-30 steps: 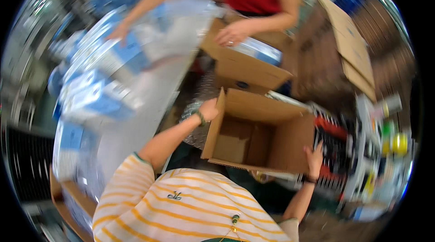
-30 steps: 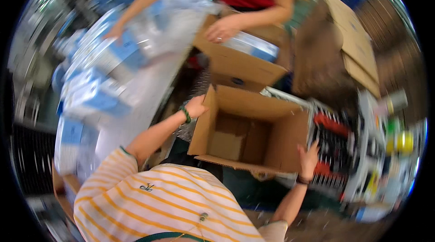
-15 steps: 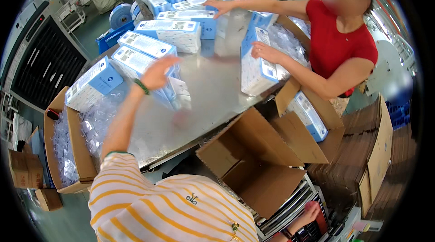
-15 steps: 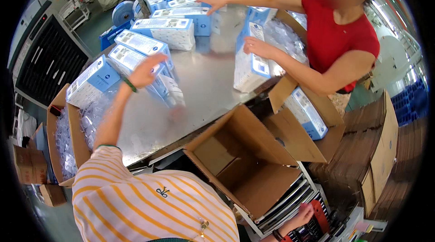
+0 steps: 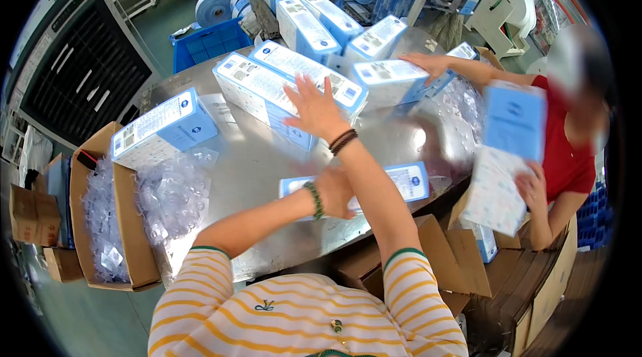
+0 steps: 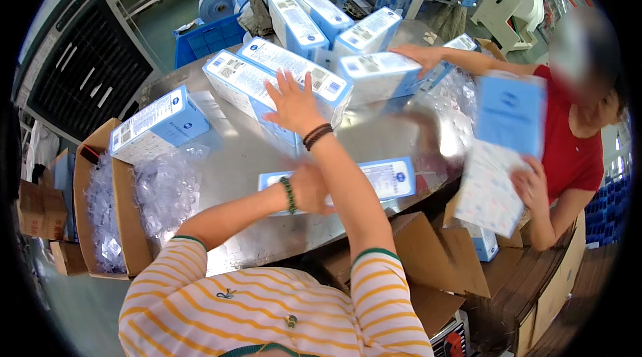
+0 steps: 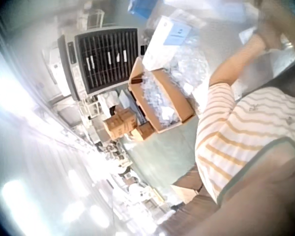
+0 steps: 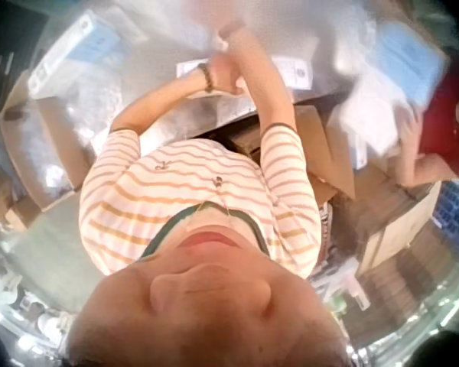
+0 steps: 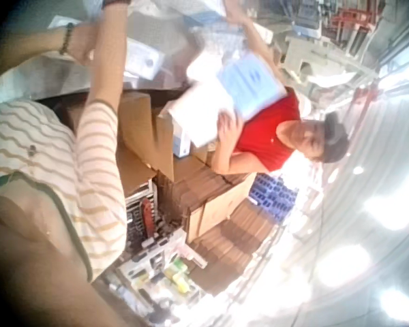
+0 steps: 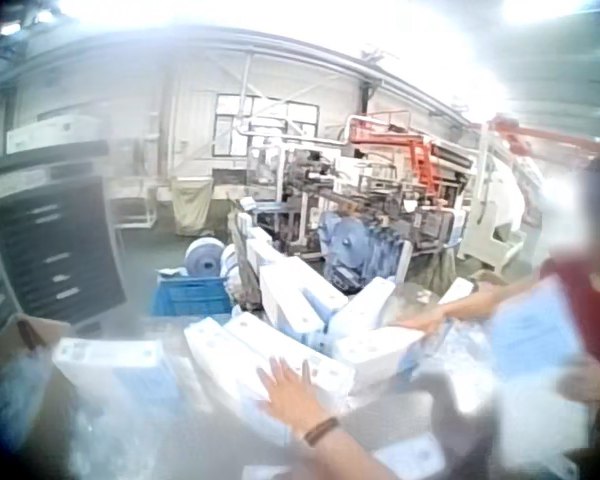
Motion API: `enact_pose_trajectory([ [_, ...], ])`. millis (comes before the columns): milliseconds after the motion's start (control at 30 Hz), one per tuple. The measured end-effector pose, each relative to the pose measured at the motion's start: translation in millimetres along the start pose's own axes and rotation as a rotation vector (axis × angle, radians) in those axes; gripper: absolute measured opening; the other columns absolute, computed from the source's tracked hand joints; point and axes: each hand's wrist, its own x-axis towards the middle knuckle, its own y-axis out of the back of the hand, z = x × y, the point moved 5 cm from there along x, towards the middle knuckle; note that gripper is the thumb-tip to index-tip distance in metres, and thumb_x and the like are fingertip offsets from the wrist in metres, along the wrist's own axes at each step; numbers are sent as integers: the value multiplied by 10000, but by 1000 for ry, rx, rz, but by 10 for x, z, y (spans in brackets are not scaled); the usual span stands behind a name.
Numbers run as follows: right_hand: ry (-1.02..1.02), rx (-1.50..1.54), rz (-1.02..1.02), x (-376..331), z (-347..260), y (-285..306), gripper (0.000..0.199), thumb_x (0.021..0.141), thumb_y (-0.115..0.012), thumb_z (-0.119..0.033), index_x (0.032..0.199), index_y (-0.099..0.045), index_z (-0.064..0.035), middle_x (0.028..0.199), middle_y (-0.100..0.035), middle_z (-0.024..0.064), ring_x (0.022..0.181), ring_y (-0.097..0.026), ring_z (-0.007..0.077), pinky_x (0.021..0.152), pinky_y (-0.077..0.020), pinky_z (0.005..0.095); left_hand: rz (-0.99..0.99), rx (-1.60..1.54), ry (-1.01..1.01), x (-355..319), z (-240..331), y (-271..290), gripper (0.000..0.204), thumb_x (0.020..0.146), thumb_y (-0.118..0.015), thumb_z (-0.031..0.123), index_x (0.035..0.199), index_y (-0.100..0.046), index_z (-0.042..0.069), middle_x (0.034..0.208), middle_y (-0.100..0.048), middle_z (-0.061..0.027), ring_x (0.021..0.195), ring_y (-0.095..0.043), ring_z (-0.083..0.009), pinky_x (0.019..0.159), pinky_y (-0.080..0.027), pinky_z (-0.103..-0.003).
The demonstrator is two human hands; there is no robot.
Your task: The person places several tissue boxes into larger cardboard containers by hand at a manufacturing station and passes them through a sealing machine. They also retrieve loose scraps and place them into a blue bin.
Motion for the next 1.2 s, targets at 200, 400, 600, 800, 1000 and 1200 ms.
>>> enact_pose_trajectory([
  [200, -206, -193, -807, -439, 157, 69, 806, 593, -739, -354, 1253, -402, -38, 1082, -516, 158, 1074, -465, 299, 1002, -250, 497, -54, 32, 206, -1516, -867, 52, 973, 538, -764, 359, 1369, -275, 225, 1154, -451, -181, 1044, -465, -343, 845, -385, -430],
  [400, -455, -150, -337, -926, 371, 245, 923, 510, -783, -330, 1294, -383, -51, 928, -525, 112, 917, -491, 289, 842, -339, 417, 112, 108, 211, -1233, -788, 52, 1041, 506, -788, 380, 1379, -251, 195, 1124, -480, -179, 985, -492, -359, 833, -402, -422],
  [600, -486, -231, 109, -1421, 50, 1773, 763, 565, -737, -133, 1273, -451, -126, 948, -492, 127, 917, -469, 304, 808, -328, 411, 542, -67, 112, -1464, -919, 338, 1015, 459, -825, 176, 1334, -320, 65, 1170, -494, -193, 1002, -505, -341, 850, -419, -405],
  [800, -878, 2, 1065, -2986, -509, 3555, 804, 642, -713, 70, 1314, -281, -19, 1284, -386, 117, 1133, -407, 205, 951, -353, 320, 852, -936, -160, -640, 115, 815, 927, 526, -836, 104, 1293, -335, -39, 1059, -556, -99, 1044, -497, -191, 892, -411, -340],
  [1000, -912, -789, 1184, -3809, -1704, 4714, 703, 725, -598, 133, 1323, -264, -23, 1243, -419, 150, 1054, -485, 232, 877, -462, 360, 220, -765, -811, 123, 2054, 339, 915, 565, -802, 207, 1335, -324, 76, 1031, -530, -112, 992, -488, -245, 860, -406, -379],
  [1200, -1195, -289, 1292, -4467, -2461, 4190, 596, 772, -585, 33, 1302, -317, -8, 1233, -450, 148, 1062, -482, 256, 916, -410, 395, -558, 142, -782, 133, 2326, -1941, 758, 636, -698, 285, 1321, -375, 244, 1056, -508, -113, 997, -458, -287, 808, -396, -396],
])
